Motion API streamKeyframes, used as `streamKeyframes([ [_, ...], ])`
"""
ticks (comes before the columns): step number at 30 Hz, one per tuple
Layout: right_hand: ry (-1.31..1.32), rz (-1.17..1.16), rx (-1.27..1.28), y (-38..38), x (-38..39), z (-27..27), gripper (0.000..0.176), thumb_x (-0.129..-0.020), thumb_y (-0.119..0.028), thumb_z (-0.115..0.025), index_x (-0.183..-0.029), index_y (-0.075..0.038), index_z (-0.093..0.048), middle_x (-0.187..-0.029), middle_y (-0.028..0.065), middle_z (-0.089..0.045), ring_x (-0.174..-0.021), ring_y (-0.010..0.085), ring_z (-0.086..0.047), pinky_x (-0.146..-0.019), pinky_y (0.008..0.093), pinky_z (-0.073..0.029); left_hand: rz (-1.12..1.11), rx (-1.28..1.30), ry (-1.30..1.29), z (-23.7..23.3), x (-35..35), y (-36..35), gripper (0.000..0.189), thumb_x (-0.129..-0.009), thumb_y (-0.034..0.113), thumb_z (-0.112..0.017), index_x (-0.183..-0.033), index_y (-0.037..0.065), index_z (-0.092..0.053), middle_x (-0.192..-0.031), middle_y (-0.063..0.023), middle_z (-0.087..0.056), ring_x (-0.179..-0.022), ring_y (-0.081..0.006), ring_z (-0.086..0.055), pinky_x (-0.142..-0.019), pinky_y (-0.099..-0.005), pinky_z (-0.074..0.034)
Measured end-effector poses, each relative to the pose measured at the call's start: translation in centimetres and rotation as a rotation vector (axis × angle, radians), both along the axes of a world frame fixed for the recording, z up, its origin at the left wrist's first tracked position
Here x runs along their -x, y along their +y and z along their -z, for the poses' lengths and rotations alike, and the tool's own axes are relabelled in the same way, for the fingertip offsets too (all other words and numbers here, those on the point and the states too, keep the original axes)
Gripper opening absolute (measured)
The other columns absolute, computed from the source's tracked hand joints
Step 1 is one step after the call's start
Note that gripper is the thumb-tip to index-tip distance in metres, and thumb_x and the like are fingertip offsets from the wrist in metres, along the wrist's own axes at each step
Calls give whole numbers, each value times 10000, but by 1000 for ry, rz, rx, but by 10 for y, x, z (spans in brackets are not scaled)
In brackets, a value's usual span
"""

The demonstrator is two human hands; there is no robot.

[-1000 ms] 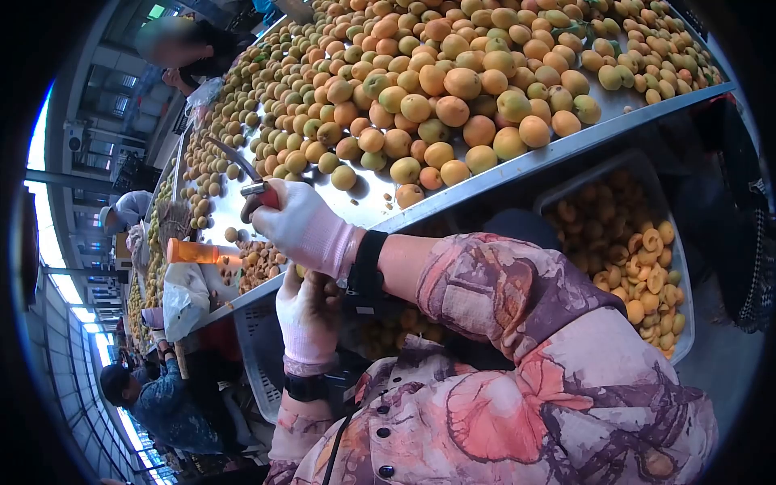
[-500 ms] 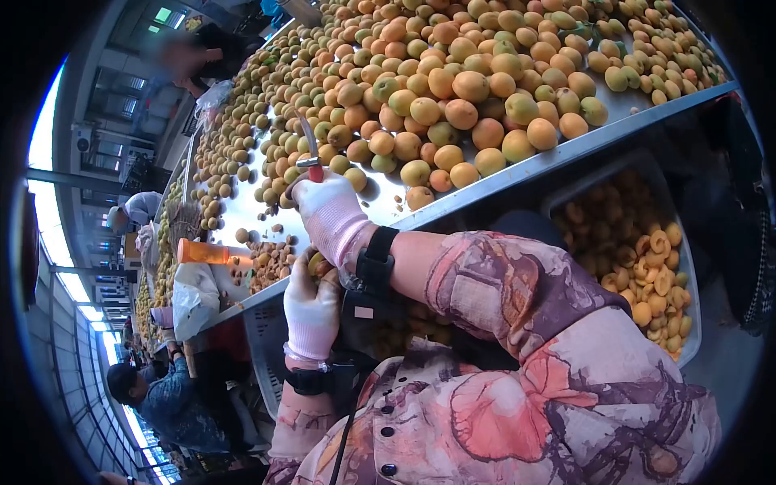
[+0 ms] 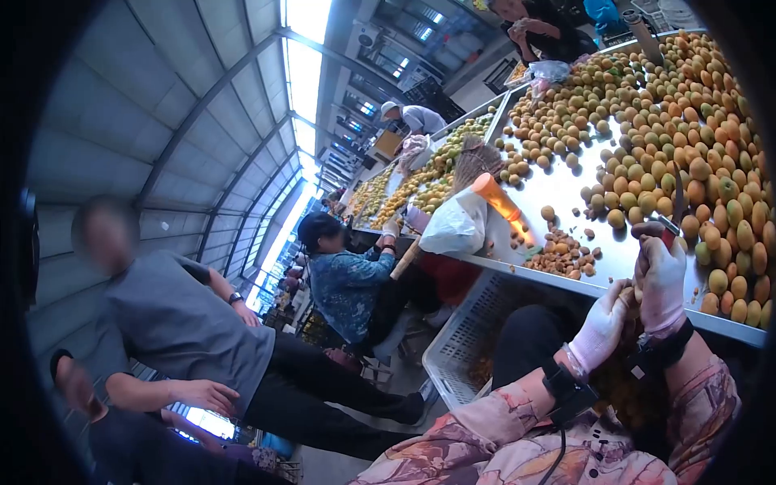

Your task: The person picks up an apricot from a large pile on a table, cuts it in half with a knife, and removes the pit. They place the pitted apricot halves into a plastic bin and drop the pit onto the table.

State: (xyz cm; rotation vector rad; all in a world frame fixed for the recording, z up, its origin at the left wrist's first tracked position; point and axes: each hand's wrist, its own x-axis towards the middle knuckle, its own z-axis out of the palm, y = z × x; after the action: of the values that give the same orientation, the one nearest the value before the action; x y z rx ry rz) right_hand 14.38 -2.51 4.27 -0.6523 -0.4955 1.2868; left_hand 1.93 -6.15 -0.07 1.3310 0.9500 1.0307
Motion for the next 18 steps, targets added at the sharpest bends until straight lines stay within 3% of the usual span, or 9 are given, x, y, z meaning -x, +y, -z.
streamKeyframes([
  [2,54,-37,82,1,1,-1,132,-949,-87,-506,-1016,-64,-617,-567,-77,-365,-401,26,-293,-360,215,-200,-38,-240,215,6,2,1,254,-1079,219,-436,-1197,9,-517,-912,-88,-631,-843,-156,-587,-779,-282,-482],
  [8,243,-153,315,25,-5,40,136,-961,-179,-501,-1024,-105,-596,-575,-99,-306,-409,32,-209,-354,232,-150,-11,-250,315,3,-2,0,239,-1064,240,-484,-1137,14,-506,-864,-127,-606,-789,-214,-566,-751,-332,-474],
  [14,386,-210,469,26,-8,39,155,-948,-218,-529,-1047,-113,-584,-588,-98,-281,-428,32,-198,-361,226,-150,137,-115,441,-22,7,-1,284,-1032,257,-551,-1148,4,-492,-873,-91,-573,-821,-166,-532,-781,-308,-468],
  [18,381,-248,506,29,-9,42,158,-947,-220,-528,-1051,-112,-579,-600,-95,-274,-431,33,-203,-361,224,-150,216,-92,391,-20,14,6,274,-1005,169,-586,-1194,2,-480,-912,-84,-563,-849,-156,-520,-805,-296,-466],
])
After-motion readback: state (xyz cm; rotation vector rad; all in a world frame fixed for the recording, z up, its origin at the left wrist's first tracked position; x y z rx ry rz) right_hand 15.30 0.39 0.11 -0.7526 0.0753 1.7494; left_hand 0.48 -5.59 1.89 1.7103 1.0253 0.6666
